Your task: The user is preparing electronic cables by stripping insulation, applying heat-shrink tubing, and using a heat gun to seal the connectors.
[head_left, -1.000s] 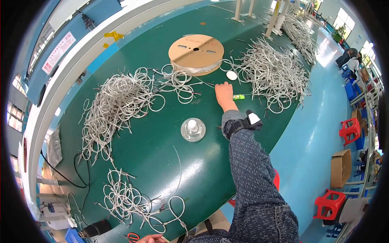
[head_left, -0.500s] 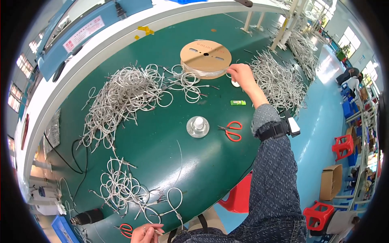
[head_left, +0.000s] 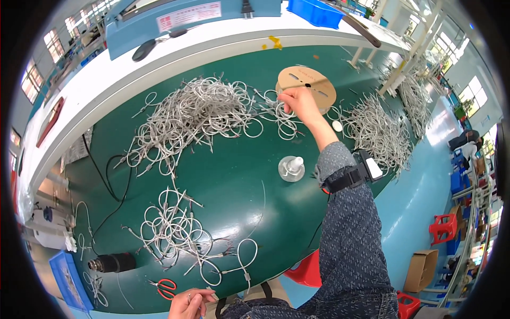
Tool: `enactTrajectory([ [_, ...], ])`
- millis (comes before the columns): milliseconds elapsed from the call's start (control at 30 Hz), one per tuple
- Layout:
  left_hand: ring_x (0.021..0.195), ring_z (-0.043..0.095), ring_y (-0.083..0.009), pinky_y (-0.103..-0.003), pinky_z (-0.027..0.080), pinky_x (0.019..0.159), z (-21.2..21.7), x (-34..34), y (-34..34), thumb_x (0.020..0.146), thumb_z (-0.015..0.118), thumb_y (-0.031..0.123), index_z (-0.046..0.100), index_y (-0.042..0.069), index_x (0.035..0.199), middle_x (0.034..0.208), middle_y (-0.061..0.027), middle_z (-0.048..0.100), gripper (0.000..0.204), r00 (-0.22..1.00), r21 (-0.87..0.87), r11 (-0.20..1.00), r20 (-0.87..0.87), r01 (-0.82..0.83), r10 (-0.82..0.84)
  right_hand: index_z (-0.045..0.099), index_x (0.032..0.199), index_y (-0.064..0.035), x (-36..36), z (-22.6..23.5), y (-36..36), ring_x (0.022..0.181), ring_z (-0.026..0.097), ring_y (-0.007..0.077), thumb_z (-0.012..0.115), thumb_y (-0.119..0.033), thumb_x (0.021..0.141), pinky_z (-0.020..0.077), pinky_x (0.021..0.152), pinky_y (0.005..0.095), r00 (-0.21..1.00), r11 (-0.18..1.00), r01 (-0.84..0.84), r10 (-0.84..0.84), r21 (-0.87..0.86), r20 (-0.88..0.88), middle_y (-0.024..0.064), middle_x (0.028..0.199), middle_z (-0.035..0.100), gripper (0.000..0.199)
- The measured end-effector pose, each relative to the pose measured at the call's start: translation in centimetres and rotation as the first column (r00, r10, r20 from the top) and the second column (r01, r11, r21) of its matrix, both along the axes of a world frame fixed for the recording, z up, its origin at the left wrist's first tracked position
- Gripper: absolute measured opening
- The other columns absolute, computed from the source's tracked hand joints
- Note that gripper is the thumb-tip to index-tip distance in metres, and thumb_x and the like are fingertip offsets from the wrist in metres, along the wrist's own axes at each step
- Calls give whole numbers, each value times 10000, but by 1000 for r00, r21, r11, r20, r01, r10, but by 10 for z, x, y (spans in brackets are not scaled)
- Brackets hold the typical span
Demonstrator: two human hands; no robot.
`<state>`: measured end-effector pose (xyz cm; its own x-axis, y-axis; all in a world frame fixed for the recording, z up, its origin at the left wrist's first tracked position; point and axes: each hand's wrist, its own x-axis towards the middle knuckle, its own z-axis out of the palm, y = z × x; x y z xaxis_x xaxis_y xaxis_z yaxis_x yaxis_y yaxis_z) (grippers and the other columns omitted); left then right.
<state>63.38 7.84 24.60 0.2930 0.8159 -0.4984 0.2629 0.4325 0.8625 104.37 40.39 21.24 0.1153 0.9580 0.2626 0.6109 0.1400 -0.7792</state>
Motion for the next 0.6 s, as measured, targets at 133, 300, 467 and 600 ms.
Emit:
enactTrajectory([
  [133, 444, 394, -18, -168, 290, 431, 0, -17, 3, 1009, 370, 192, 634, -12, 1047, 544, 25, 491, 336, 999, -3, 1000, 38, -6, 6, 673, 732, 0, -42, -12, 6, 496, 566, 122, 594, -130, 831, 449, 511, 277, 999, 1000, 2, -1, -21, 49, 46, 532, 595, 182],
  [300, 471, 465, -112, -252, 369, 454, 11, -27, 21, 975, 456, 210, 632, -16, 1020, 587, -32, 536, 290, 997, -33, 999, 76, 2, 0, 668, 743, 0, -82, -24, -12, 497, 575, 119, 583, -128, 838, 458, 516, 270, 994, 999, 34, -30, -32, 103, 53, 546, 608, 181],
  [467, 501, 457, -42, -189, 373, 454, 22, -13, 72, 980, 393, 143, 605, -39, 1072, 836, -47, 639, 294, 986, -8, 988, 70, 152, -151, 668, 776, -8, -106, -28, -44, 513, 594, 128, 575, -115, 836, 471, 531, 281, 995, 997, 56, -51, -56, 85, 57, 555, 617, 154],
  [600, 431, 393, -29, -196, 342, 406, 30, 15, 142, 992, 372, 218, 616, -32, 1051, 813, -33, 638, 354, 950, -22, 953, 83, 303, -300, 664, 782, -15, -112, -18, -73, 532, 618, 177, 576, -133, 832, 484, 541, 303, 990, 990, 0, 19, -140, 137, 74, 562, 624, 155],
])
